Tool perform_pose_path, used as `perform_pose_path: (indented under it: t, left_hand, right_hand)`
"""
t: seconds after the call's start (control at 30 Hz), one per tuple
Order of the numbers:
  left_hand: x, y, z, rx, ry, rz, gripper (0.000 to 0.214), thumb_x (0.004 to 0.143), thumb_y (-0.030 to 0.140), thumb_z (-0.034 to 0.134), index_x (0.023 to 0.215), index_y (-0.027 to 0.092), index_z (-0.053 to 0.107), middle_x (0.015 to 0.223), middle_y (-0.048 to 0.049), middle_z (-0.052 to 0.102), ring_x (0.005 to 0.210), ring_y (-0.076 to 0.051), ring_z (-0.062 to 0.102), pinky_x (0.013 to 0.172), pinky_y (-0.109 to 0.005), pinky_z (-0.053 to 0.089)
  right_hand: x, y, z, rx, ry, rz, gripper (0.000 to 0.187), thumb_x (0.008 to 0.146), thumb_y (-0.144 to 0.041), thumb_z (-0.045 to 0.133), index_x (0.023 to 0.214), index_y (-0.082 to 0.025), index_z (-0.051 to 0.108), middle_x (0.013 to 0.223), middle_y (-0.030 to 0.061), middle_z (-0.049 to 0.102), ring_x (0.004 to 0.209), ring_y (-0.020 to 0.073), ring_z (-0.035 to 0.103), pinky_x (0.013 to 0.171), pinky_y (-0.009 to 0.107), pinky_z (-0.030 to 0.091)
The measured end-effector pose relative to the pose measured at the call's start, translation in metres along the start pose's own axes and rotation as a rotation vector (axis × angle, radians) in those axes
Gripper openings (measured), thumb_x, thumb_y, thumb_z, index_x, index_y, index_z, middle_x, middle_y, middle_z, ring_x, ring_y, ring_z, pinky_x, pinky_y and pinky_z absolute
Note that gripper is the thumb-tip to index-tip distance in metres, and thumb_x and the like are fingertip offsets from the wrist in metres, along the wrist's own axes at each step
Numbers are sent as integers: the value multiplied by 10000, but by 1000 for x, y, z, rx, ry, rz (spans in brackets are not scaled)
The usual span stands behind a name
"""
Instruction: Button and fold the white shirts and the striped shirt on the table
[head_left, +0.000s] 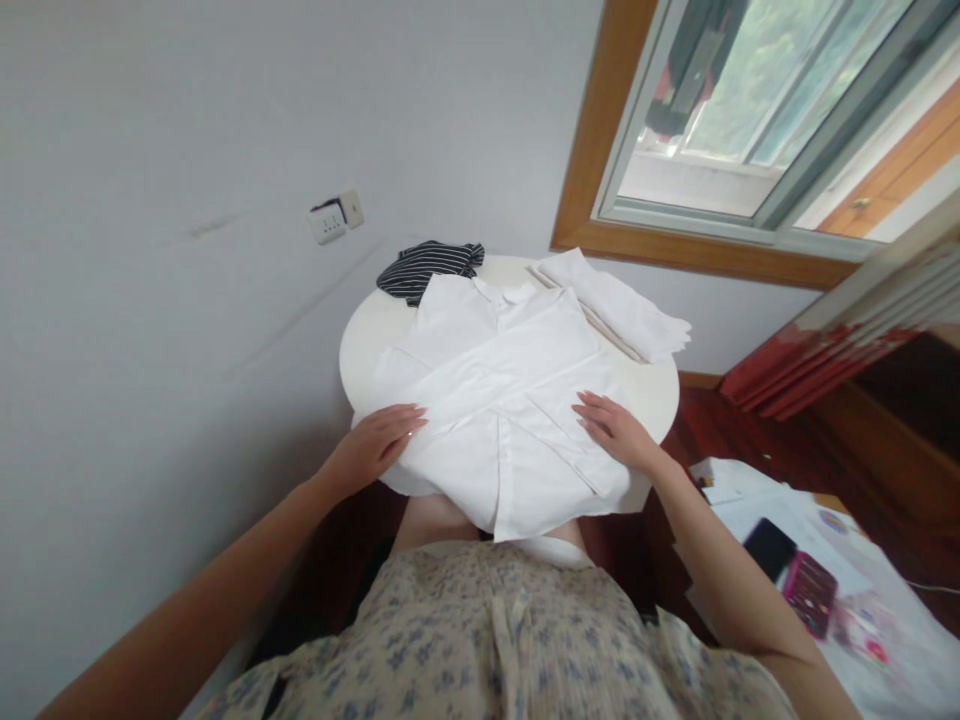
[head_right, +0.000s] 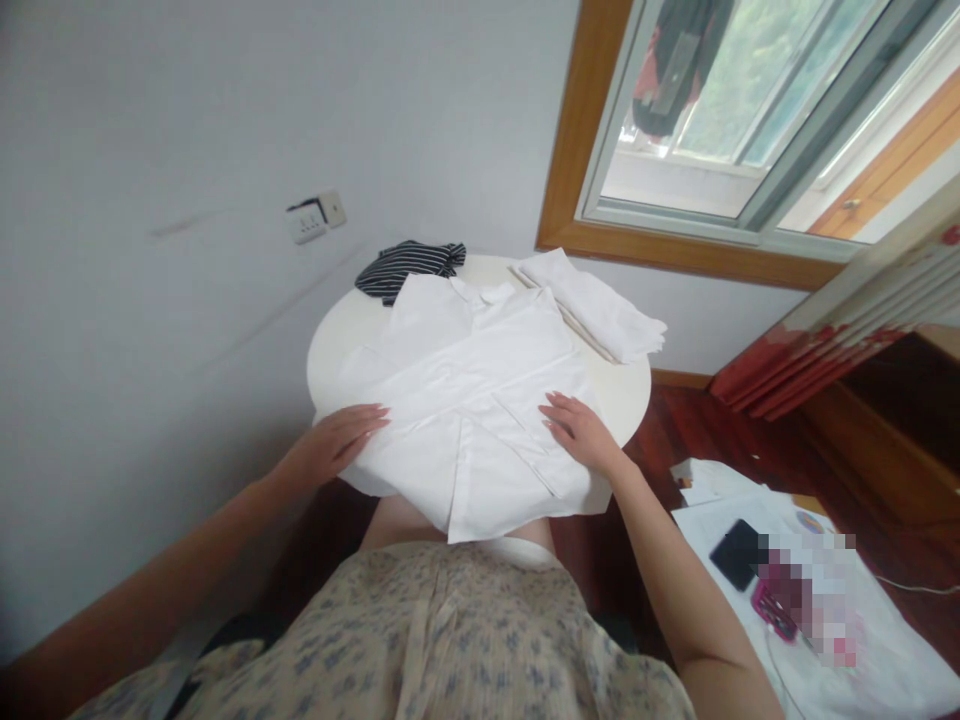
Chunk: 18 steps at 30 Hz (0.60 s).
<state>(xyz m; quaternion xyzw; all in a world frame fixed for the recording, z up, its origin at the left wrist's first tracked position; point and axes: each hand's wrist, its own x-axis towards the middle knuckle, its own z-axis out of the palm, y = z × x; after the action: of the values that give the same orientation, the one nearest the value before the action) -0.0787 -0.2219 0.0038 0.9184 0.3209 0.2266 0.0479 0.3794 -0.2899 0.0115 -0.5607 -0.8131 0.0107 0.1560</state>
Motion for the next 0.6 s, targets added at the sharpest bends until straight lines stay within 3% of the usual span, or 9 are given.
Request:
perform_pose_path:
  t: [0.23, 0.47, 0.6]
  left_hand:
    - [-47, -30, -21, 124, -72, 45, 487, 912, 187, 344, 1371, 242, 498, 1433, -38, 483, 1340, -191, 429, 1137, -426, 351]
    - [-50, -62, -31, 182, -129, 149, 554, 885, 121, 306, 1360, 328, 500, 1461, 34, 441, 1352, -184, 412, 1137, -437, 342]
    - [-50, -73, -29, 229, -99, 183, 514, 910, 143, 331, 1347, 344, 512, 1448, 41, 458, 1336, -181, 435, 1128, -407, 361]
  right_hand:
    - [-66, 32, -18, 15, 76, 45, 397, 958, -273, 363, 1266, -279, 613, 1360, 16, 546, 1297, 162, 475, 1104, 384, 415]
    - [-101, 47, -25, -64, -7, -39, 579, 856, -100, 333, 1390, -267, 483, 1462, 8, 423, 1373, 152, 362, 1144, 428, 343]
    - [-106, 47, -20, -187, -13, -54, 619, 842, -141, 416, 1442, -294, 407, 1497, 4, 359, 1393, 172, 326, 1146, 434, 335]
